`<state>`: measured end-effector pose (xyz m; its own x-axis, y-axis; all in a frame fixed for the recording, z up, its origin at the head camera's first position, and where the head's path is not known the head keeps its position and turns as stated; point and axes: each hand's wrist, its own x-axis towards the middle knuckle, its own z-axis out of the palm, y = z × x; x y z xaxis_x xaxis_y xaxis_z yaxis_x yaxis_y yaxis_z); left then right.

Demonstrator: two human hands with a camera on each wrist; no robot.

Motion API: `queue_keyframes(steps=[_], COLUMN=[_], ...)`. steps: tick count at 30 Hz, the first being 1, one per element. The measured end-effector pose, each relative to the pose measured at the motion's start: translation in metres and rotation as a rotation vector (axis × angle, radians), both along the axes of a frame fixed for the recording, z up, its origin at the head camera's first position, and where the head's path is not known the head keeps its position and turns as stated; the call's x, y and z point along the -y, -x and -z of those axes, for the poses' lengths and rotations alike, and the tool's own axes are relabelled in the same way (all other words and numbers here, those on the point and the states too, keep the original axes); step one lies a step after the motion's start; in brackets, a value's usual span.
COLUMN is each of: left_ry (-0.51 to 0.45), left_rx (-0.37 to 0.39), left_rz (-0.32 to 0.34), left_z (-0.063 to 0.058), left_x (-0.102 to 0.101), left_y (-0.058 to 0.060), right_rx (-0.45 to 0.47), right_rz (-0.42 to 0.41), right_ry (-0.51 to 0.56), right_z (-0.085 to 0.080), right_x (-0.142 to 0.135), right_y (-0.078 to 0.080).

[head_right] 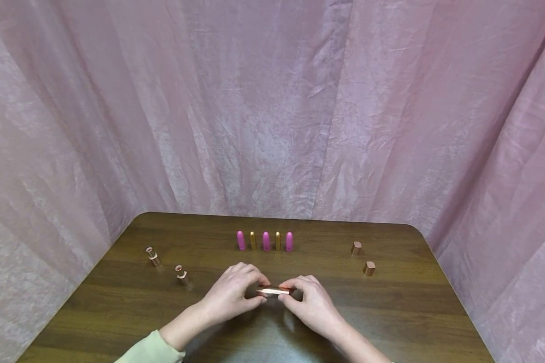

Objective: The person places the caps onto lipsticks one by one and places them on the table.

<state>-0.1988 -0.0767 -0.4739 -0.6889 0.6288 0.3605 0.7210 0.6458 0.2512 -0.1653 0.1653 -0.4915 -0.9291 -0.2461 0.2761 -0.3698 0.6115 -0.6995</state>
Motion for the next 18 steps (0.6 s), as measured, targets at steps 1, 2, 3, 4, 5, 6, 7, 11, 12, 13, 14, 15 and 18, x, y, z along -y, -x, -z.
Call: queue_keyframes(steps=[1, 2, 3, 4, 5, 6, 7, 11, 12, 13, 14, 15, 18], left_ry=[0.010, 0.022, 0.034, 0.043, 0.050, 0.058, 0.064, 0.076, 0.076, 0.075, 0.074, 0.073, 0.079], left_rx=[0.010, 0.018, 0.028, 0.040, 0.052, 0.064, 0.071, 0.090, 0.090, 0.088, 0.089, 0.090, 0.077], left_rz=[0.001, 0.003, 0.005, 0.010, 0.016, 0.019, 0.024, 0.036, 0.038, 0.040, 0.040, 0.039, 0.029], left_z=[-0.0002, -0.0003, -0.0004, -0.0007, -0.0008, -0.0010, -0.0011, -0.0012, -0.0011, -0.0010, -0.0010, -0.0011, -0.0025], left_x=[-0.0001, -0.0003, -0.0004, -0.0006, -0.0007, -0.0008, -0.0008, -0.0010, -0.0010, -0.0012, -0.0013, -0.0013, 0.0009], left_y=[-0.0001, -0.0002, -0.0003, -0.0003, -0.0004, -0.0005, -0.0006, -0.0014, -0.0015, -0.0015, -0.0014, -0.0011, 0.0014], right_rx=[-0.003, -0.013, -0.028, -0.046, -0.065, -0.082, -0.097, -0.130, -0.134, -0.138, -0.140, -0.142, -0.141], right_rz=[-0.007, -0.018, -0.030, -0.042, -0.053, -0.063, -0.071, -0.083, -0.084, -0.086, -0.087, -0.087, -0.083], right_ry=[-0.002, -0.004, -0.009, -0.017, -0.023, -0.026, -0.030, -0.034, -0.032, -0.030, -0.026, -0.022, -0.009], right_z=[-0.0002, -0.0004, -0.0005, -0.0006, -0.0008, -0.0012, -0.0014, -0.0025, -0.0028, -0.0029, -0.0034, -0.0040, -0.0066], right_x=[0.0003, 0.0006, 0.0010, 0.0015, 0.0021, 0.0027, 0.0033, 0.0058, 0.0063, 0.0068, 0.0072, 0.0076, 0.0071], right_y=[0.0000, 0.0002, 0.0002, 0.0002, 0.0003, 0.0002, 0.0001, -0.0005, -0.0006, -0.0007, -0.0008, -0.0010, -0.0015])
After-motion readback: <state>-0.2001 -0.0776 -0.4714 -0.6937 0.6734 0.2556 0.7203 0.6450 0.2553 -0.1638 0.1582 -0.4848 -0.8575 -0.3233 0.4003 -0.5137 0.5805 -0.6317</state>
